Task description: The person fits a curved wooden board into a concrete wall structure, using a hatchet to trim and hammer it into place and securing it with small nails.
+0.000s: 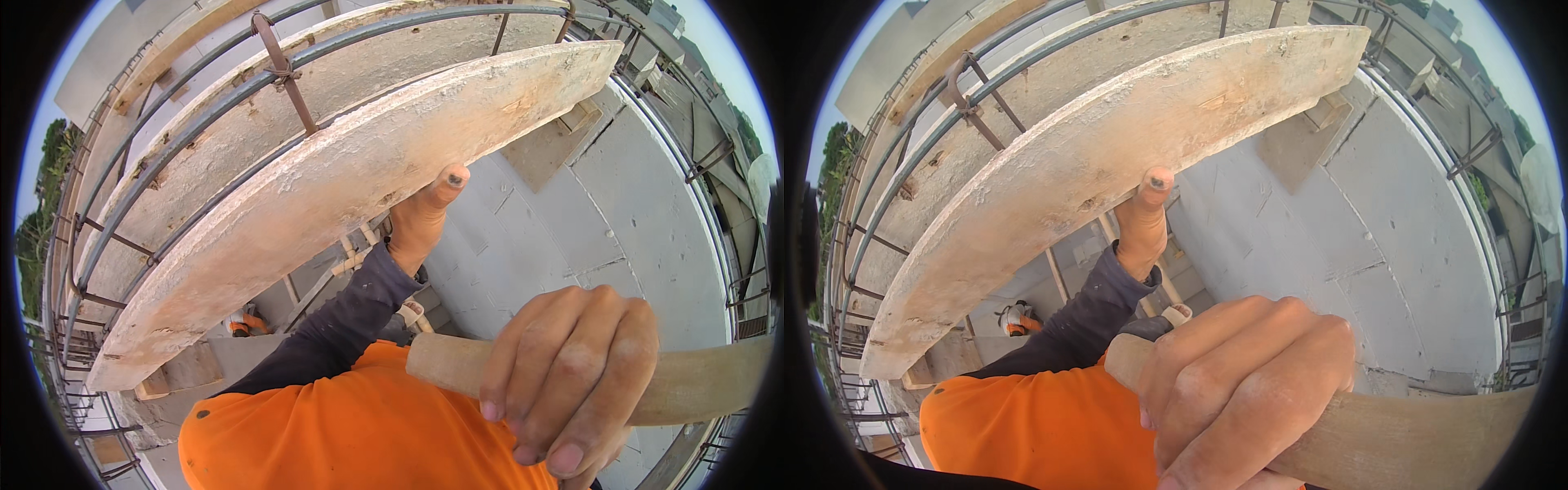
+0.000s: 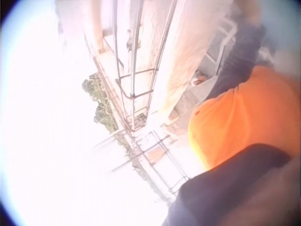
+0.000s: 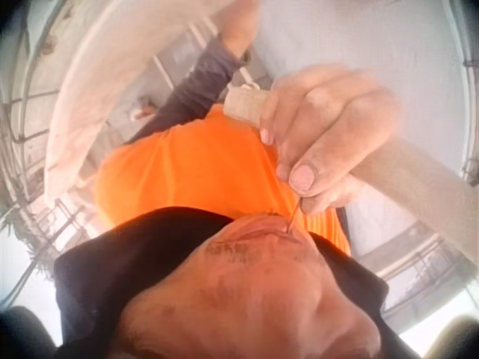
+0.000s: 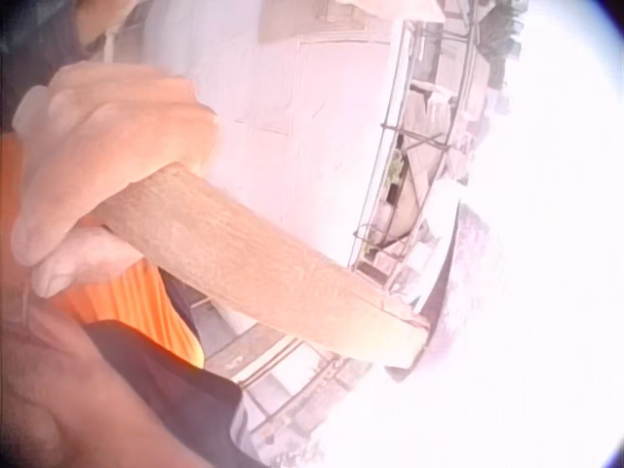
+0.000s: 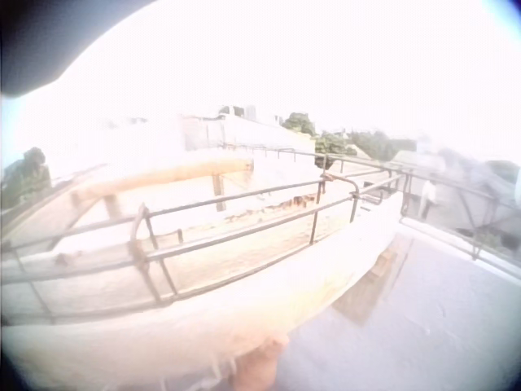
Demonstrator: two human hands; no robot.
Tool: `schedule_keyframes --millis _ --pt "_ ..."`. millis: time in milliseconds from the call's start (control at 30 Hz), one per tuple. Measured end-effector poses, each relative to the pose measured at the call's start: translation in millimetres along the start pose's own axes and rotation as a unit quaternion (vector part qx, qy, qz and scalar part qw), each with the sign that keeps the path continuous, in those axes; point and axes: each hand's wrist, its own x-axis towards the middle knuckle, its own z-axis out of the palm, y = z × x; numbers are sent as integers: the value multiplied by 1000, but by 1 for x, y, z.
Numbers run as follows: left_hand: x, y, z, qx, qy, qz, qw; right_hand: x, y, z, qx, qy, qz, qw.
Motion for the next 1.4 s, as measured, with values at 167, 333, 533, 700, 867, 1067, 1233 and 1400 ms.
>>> schedule_keyframes --millis 167,333,533,700,867,1067,1233,1400 --pt "0 4 -2 45 -25 -14 999 11 4 -14 -127 199 35 971" --pt "2 5 -1 78 -19 -7 997 32 35 -54 -461 330 109 817" --pt "6 20 5 -41 -3 -65 997 32 64 -99 -511 305 84 799" --pt "8 29 0 0 -20 -80 997 33 65 -103 -486 318 91 809" --pt "-16 70 -39 154 -115 -108 975 32 67 -98 -490 315 74 809" --pt "-20 230 -105 595 -203 397 669 28 68 -110 -495 290 65 816" --pt "1 295 -103 829 -144 300 449 29 70 -109 -467 295 46 832" --pt "5 299 -98 841 -171 234 457 29 69 -109 -456 300 47 837"
